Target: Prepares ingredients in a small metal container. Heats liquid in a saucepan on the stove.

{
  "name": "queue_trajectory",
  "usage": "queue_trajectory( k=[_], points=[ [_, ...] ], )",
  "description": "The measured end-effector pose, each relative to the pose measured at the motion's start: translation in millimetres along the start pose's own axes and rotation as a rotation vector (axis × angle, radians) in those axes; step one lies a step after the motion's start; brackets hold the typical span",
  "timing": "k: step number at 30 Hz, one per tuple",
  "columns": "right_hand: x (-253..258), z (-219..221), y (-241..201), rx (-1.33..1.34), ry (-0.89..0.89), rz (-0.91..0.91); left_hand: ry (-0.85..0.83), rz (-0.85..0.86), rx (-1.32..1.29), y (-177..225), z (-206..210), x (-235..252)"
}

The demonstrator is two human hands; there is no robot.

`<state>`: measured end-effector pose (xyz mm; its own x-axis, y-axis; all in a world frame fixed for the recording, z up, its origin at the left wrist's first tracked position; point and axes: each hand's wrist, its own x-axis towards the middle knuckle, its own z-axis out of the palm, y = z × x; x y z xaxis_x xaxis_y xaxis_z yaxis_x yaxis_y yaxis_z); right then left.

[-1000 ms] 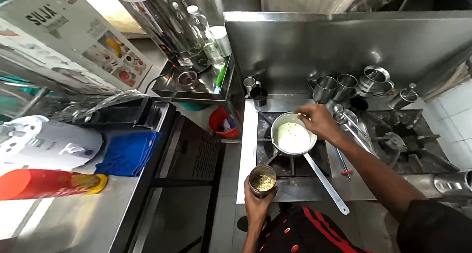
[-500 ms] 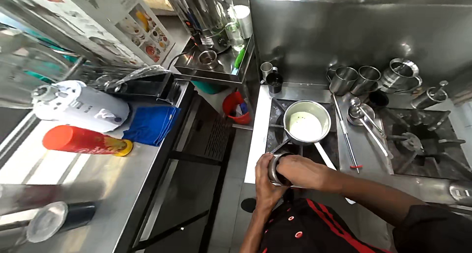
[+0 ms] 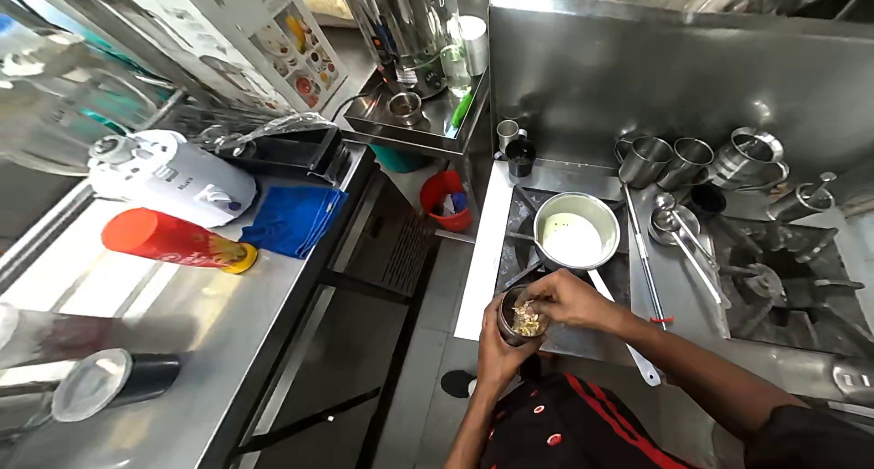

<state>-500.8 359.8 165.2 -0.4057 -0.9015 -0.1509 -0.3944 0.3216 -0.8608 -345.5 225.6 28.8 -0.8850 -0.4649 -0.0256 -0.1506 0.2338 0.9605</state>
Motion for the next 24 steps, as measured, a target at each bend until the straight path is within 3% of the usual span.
queue_trajectory(
  k=[10,20,24],
  points=[
    [-11.3,-12.6,0.3,0.08,0.069,0.15,-0.012,0.066,0.049,21.1,13.8,19.6],
    [-17.6,-14.6,12.0,0.059,0.101,0.164,-0.036,0.04,0.076,18.4,27.4,21.8],
    [-26.6,-29.2,1.7,0.378,0.13,0.193,-0.034,0.024,0.04,13.4,27.5,22.4]
  ],
)
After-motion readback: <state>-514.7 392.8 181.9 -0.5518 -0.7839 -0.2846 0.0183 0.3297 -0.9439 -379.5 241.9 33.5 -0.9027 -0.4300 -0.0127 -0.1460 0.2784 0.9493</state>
